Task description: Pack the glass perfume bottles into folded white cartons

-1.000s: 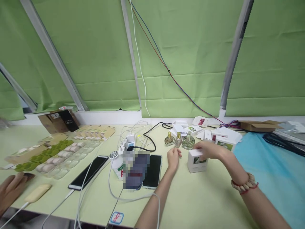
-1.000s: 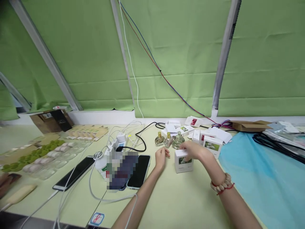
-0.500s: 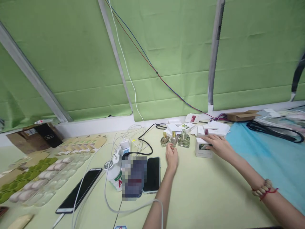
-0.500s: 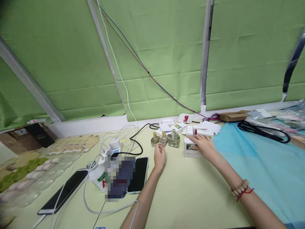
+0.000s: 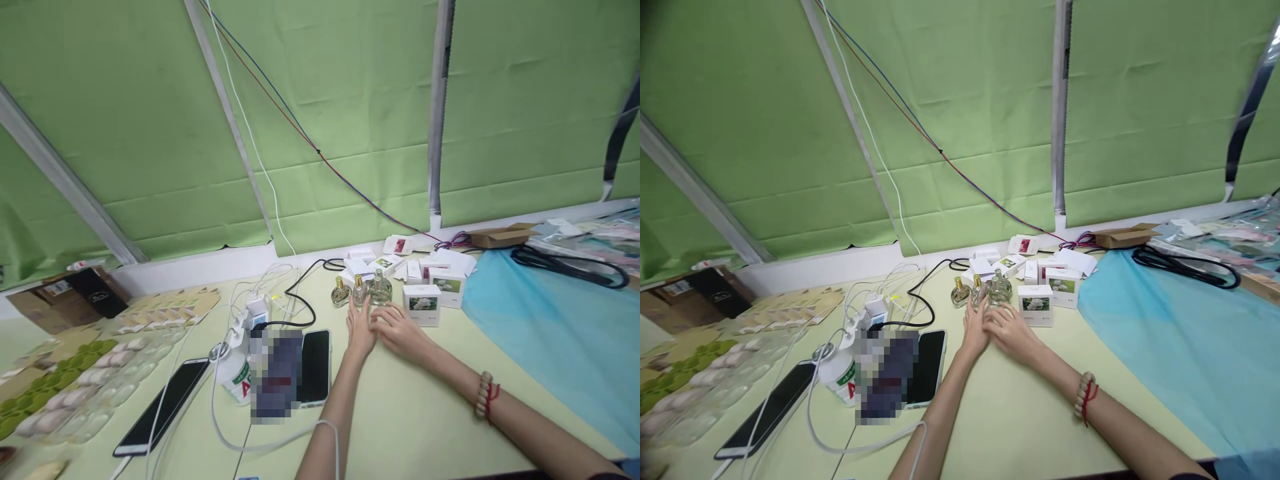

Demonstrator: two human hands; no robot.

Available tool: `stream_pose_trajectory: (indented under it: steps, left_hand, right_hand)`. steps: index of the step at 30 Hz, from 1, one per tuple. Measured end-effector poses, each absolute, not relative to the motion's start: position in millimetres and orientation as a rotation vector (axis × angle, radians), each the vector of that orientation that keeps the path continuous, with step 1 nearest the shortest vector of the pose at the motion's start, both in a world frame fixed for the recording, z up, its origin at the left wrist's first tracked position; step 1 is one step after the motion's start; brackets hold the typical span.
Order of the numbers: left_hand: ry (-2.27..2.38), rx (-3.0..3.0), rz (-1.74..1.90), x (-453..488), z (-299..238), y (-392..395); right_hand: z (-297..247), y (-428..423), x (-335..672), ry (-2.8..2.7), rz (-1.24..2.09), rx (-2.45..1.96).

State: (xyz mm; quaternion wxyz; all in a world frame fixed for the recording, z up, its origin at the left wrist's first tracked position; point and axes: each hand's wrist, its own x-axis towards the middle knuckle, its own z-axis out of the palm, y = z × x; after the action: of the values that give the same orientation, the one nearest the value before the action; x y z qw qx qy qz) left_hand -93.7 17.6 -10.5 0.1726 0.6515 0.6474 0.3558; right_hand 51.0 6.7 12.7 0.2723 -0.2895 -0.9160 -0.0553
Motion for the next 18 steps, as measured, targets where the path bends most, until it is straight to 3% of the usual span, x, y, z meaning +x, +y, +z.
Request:
stream_pose_trajectory:
  steps: [7,18]
  left_hand:
    - [1.860,1.827,1.038,-91.2,-12.3,19.6]
    - [2.175,2.086,0.694,-76.5,-8.9,17.5]
  right_hand:
    - [5.0,5.3,59.6,-2.238,0.258,-0.875]
    - [-5.7,7.9,59.6,-2.176,0.335,-0.846]
